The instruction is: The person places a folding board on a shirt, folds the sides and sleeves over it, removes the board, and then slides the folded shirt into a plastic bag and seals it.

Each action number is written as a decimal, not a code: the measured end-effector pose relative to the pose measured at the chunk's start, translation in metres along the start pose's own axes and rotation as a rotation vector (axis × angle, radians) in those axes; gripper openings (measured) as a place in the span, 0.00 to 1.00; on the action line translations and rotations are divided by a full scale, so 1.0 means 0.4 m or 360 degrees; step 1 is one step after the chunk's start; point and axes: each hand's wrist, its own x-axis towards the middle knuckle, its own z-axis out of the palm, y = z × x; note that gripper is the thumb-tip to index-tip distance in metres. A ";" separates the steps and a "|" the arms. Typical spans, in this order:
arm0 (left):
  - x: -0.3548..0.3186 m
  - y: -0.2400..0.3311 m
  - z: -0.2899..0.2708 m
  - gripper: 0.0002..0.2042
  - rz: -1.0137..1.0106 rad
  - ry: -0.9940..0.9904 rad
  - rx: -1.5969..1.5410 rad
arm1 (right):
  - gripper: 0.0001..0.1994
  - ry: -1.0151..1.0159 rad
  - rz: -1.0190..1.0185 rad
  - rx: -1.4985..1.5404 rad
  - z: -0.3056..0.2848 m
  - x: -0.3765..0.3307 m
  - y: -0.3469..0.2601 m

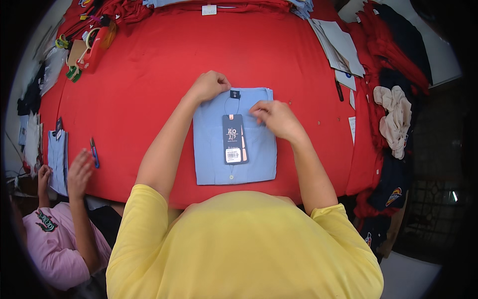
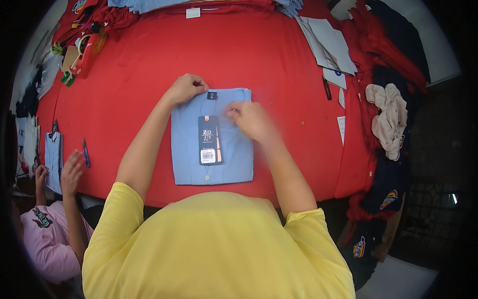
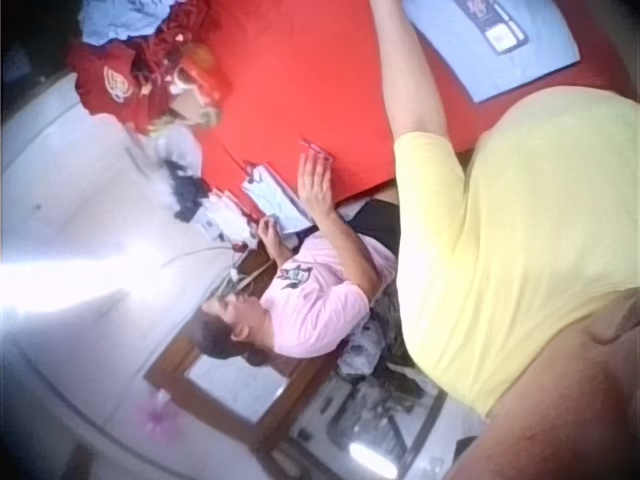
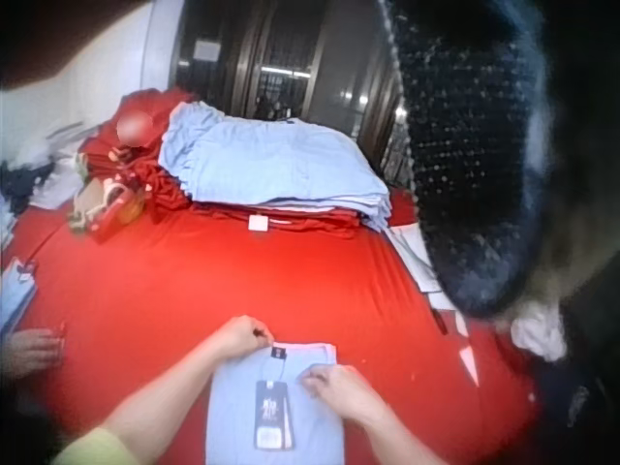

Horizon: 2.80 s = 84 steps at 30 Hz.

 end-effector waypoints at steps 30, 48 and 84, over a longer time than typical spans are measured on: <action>0.043 0.005 0.030 0.06 -0.0025 -0.0100 0.0243 | 0.07 0.0353 0.0052 0.0772 0.009 0.213 0.210; -0.555 -0.028 -0.036 0.11 -0.0084 -0.0449 0.0002 | 0.26 0.0069 0.0160 -0.0281 0.066 -0.588 0.241; -0.863 -0.043 0.327 0.27 -0.0295 -0.0265 -0.1638 | 0.06 -0.0536 -0.0737 0.1052 -0.008 -0.601 0.052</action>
